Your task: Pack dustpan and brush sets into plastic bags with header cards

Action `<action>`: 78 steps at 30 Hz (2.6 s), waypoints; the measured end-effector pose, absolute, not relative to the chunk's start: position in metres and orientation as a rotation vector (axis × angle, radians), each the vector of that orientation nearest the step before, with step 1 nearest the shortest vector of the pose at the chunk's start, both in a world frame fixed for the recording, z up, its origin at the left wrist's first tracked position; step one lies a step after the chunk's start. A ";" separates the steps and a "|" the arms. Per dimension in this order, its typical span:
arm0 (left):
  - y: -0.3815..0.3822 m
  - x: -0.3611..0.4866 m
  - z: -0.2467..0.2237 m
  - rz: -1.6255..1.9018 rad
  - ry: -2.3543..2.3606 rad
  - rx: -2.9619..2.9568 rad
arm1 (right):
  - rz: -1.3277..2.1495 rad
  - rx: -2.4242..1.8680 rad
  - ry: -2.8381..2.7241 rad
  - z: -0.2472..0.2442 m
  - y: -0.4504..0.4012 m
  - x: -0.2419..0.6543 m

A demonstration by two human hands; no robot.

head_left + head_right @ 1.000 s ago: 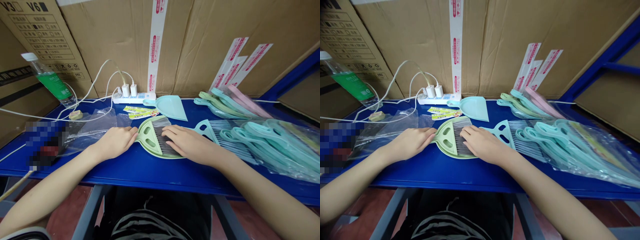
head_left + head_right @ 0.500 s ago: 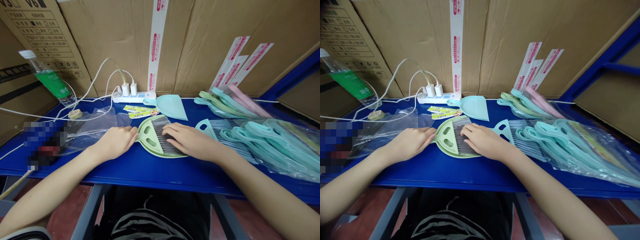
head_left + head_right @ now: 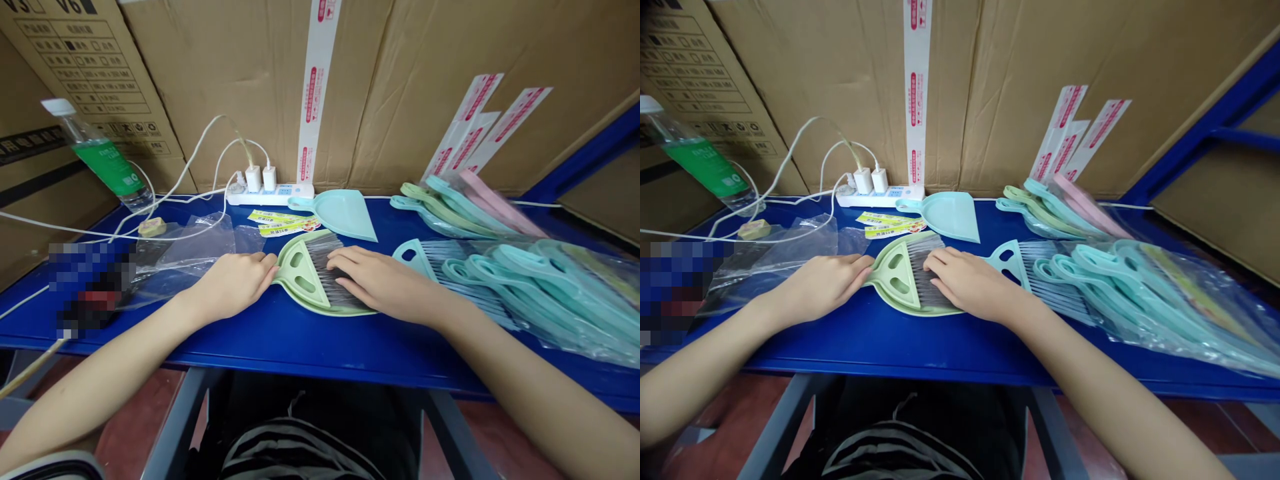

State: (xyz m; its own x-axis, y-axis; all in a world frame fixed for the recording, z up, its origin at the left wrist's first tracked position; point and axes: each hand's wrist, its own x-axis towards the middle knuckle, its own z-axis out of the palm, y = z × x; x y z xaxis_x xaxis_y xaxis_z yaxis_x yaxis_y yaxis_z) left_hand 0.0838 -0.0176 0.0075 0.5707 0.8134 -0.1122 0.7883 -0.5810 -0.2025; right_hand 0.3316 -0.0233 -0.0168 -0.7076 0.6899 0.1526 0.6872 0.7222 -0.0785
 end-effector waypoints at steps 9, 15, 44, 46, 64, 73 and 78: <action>-0.018 0.084 0.008 0.305 -1.365 -2.667 | 0.006 -1.131 -2.774 -0.015 -0.024 0.330; -0.018 0.084 0.008 0.331 -1.371 -2.660 | -0.024 -1.120 -2.784 -0.016 -0.025 0.331; -0.021 0.086 0.012 0.362 -1.385 -2.656 | -0.123 -1.078 -2.810 -0.021 -0.027 0.332; -0.022 0.086 0.012 0.366 -1.384 -2.651 | -0.106 -1.078 -2.802 -0.021 -0.027 0.331; -0.023 0.087 0.011 0.390 -1.387 -2.619 | -0.130 -1.088 -2.808 -0.021 -0.027 0.331; -0.024 0.086 0.011 0.354 -1.369 -2.625 | -0.128 -1.101 -2.816 -0.021 -0.028 0.331; -0.025 0.086 0.010 0.331 -1.368 -2.627 | -0.101 -1.112 -2.776 -0.022 -0.029 0.331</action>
State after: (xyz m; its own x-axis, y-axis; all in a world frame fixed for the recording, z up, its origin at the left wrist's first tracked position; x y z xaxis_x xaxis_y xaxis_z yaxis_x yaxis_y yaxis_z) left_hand 0.0857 -0.0248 0.0102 0.5566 0.8219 -0.1211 0.7863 -0.5683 -0.2426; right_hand 0.3310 -0.0286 -0.0217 -0.7144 0.6805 0.1629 0.6906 0.7232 0.0070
